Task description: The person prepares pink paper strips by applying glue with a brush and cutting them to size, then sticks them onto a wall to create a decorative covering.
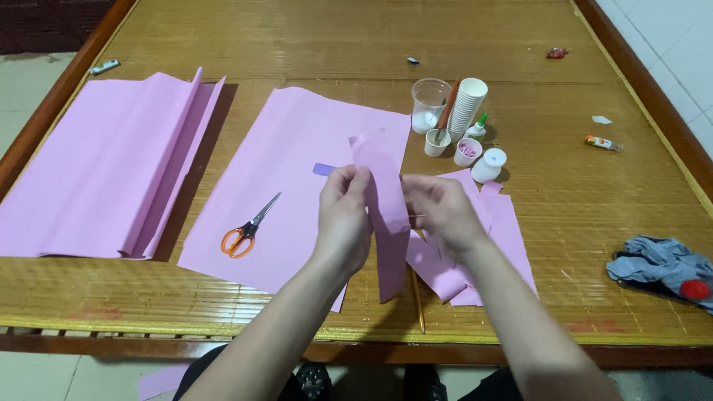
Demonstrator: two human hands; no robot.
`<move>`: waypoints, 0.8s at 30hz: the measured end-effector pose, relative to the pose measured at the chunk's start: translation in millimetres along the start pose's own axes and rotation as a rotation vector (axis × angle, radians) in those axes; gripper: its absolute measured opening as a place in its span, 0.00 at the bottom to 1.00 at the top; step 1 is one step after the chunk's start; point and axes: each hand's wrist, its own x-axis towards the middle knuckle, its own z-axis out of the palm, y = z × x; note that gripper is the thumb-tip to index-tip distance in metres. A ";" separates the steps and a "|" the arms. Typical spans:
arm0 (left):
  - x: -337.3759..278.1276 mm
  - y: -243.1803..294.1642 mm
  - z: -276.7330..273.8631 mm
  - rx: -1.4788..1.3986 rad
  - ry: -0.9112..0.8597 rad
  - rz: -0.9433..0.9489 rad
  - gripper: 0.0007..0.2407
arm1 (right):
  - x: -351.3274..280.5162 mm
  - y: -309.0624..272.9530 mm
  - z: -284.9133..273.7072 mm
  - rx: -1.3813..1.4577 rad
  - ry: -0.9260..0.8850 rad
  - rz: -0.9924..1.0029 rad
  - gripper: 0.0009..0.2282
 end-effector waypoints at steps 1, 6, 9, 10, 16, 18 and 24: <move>3.4 -3.5 -3.5 0.003 0.001 0.000 0.06 | -2.6 -2.7 6.6 0.003 0.000 0.001 0.16; 75.4 -0.2 -57.3 0.616 -0.251 0.232 0.21 | 12.6 24.0 -17.1 -0.105 0.193 -0.052 0.08; 156.7 2.3 -145.3 1.565 0.043 0.207 0.20 | 1.9 6.3 -23.8 0.006 0.236 -0.026 0.09; 166.9 -10.9 -175.8 1.564 0.041 0.208 0.20 | 0.3 5.2 -27.7 0.005 0.237 -0.026 0.09; 186.9 -54.2 -264.2 1.845 0.119 -0.268 0.21 | -8.7 -23.4 -22.1 0.023 0.293 -0.058 0.09; 191.0 -56.0 -280.8 1.751 0.175 -0.114 0.20 | -8.1 -24.9 -19.5 0.010 0.292 -0.083 0.08; 173.8 -41.8 -272.9 1.927 0.282 -0.109 0.16 | -3.0 -17.5 -33.8 -0.068 0.321 -0.173 0.09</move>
